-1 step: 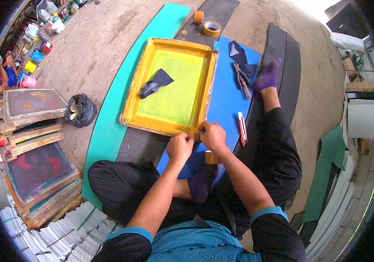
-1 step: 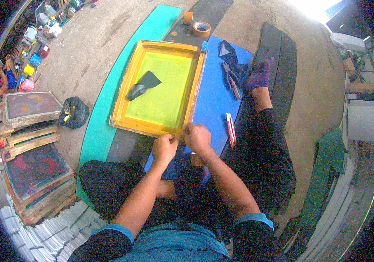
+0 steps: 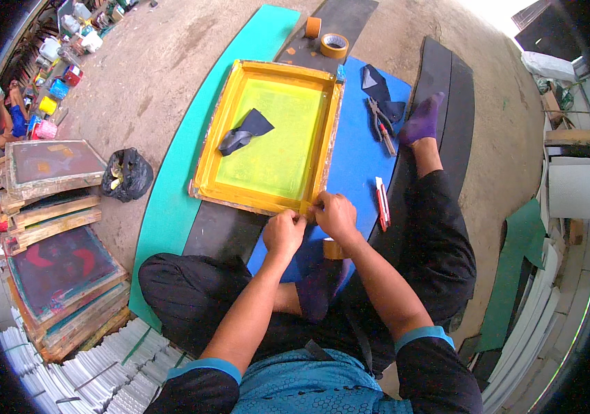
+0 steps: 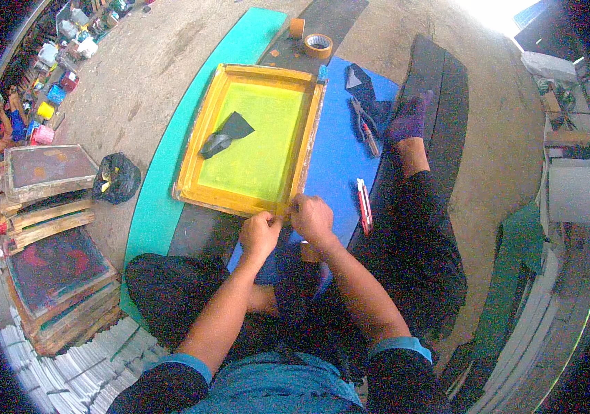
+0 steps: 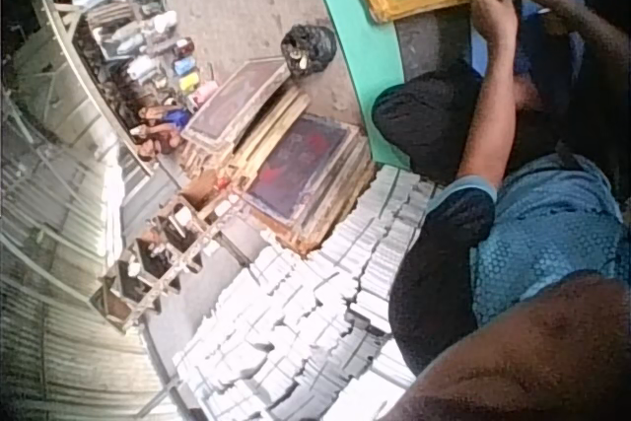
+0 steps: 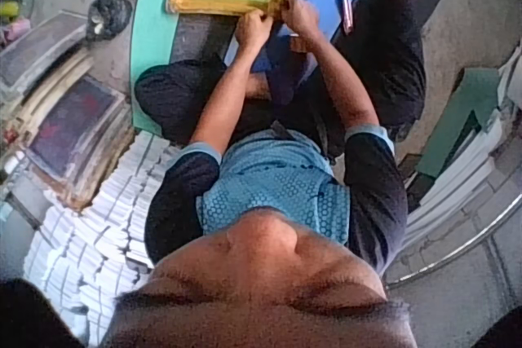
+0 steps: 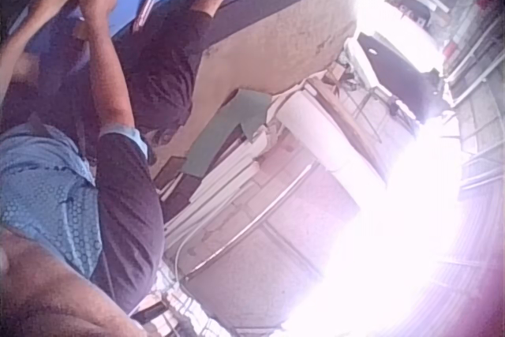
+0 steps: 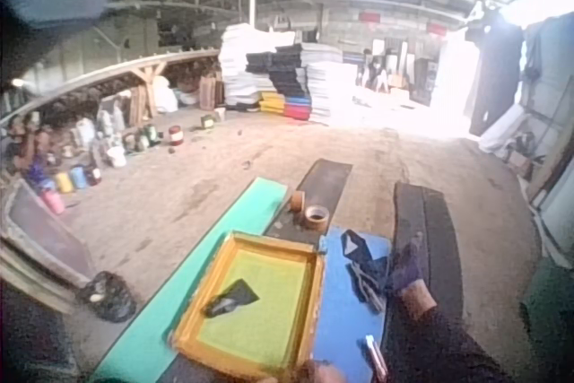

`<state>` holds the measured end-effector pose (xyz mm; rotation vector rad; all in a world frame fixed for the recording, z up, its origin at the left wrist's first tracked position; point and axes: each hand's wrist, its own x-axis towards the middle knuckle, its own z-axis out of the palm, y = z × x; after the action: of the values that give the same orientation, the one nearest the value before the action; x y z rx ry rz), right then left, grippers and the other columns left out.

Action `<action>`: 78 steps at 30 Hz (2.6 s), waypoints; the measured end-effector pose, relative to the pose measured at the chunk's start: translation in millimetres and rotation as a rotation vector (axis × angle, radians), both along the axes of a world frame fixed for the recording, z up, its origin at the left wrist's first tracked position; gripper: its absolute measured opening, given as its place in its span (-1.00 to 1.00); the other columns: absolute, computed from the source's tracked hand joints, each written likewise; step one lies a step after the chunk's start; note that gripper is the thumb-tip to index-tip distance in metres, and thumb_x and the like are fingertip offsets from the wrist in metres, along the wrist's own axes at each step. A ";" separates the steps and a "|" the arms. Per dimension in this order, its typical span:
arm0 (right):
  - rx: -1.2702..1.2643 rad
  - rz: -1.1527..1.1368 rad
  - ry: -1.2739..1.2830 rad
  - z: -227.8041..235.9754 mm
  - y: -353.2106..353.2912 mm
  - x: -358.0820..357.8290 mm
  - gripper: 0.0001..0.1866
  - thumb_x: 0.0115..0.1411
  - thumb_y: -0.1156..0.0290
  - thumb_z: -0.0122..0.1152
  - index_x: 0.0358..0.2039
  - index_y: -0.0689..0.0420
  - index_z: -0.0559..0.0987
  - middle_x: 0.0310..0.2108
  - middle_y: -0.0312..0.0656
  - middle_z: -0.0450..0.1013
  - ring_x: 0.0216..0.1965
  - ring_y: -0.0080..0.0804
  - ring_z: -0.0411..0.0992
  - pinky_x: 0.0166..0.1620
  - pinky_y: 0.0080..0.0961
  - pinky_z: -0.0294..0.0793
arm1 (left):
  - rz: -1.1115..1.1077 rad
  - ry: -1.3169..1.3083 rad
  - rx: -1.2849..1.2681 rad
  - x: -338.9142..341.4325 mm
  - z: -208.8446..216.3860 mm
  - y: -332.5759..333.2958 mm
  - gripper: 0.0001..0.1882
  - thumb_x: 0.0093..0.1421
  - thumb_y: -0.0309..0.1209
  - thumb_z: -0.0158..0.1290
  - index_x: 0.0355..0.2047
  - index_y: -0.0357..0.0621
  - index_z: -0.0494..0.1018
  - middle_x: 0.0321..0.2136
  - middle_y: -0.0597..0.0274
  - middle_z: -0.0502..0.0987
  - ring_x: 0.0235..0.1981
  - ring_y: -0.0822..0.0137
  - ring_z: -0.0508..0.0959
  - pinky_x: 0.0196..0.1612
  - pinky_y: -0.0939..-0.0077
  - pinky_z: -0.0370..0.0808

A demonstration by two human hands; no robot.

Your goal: The person sits on the floor and applies masking tape to the edges of a yellow screen-printing frame, then wipes the frame's surface with a cloth. The person uses a utility knife to cut the tape and smooths it along the frame edges.

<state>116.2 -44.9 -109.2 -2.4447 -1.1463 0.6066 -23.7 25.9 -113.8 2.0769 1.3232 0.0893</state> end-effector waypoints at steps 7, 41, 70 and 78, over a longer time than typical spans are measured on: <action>0.023 0.017 -0.019 -8.4 -1.2 0.6 -0.76 0.09 0.18 0.38 -0.34 0.06 0.67 -0.38 -0.01 0.61 -0.25 0.05 0.58 -0.20 0.01 0.59 | 0.001 0.001 -0.012 2.7 -0.8 1.3 -0.68 0.15 -0.11 0.24 -0.41 -0.13 0.65 -0.43 -0.14 0.65 -0.35 -0.18 0.67 -0.25 -0.05 0.58; 0.060 -0.186 0.278 -27.5 6.3 22.2 -0.24 -0.17 -0.01 0.70 -0.21 0.22 0.40 -0.41 0.06 0.59 -0.35 -0.05 0.61 -0.25 -0.17 0.57 | 0.044 0.091 0.033 -0.5 -12.2 3.6 -0.44 0.02 0.24 0.30 -0.52 -0.07 0.65 -0.52 -0.03 0.66 -0.44 -0.10 0.68 -0.33 -0.01 0.58; -0.112 -0.397 -0.170 6.1 -70.3 67.7 -0.74 0.30 0.23 0.25 -0.11 0.08 0.48 -0.31 0.17 0.60 -0.23 0.25 0.57 -0.21 0.07 0.52 | 0.139 0.019 -0.176 -10.3 -37.0 12.7 -0.49 0.16 0.18 0.19 -0.37 -0.05 0.69 -0.36 -0.04 0.70 -0.25 -0.16 0.69 -0.20 -0.07 0.60; 0.063 0.150 -0.193 49.2 -44.8 -10.6 -0.56 0.34 0.33 0.10 0.21 -0.29 0.50 -0.34 -0.03 0.56 -0.38 0.13 0.60 -0.34 0.01 0.63 | 0.135 -0.016 -0.157 -8.4 -29.6 11.9 -0.49 0.14 0.17 0.21 -0.38 -0.06 0.70 -0.35 -0.06 0.70 -0.26 -0.15 0.69 -0.18 -0.07 0.60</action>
<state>105.6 -89.7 -60.1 -2.4201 -1.4128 0.3759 -32.1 37.8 -143.3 1.8520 1.4133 0.0586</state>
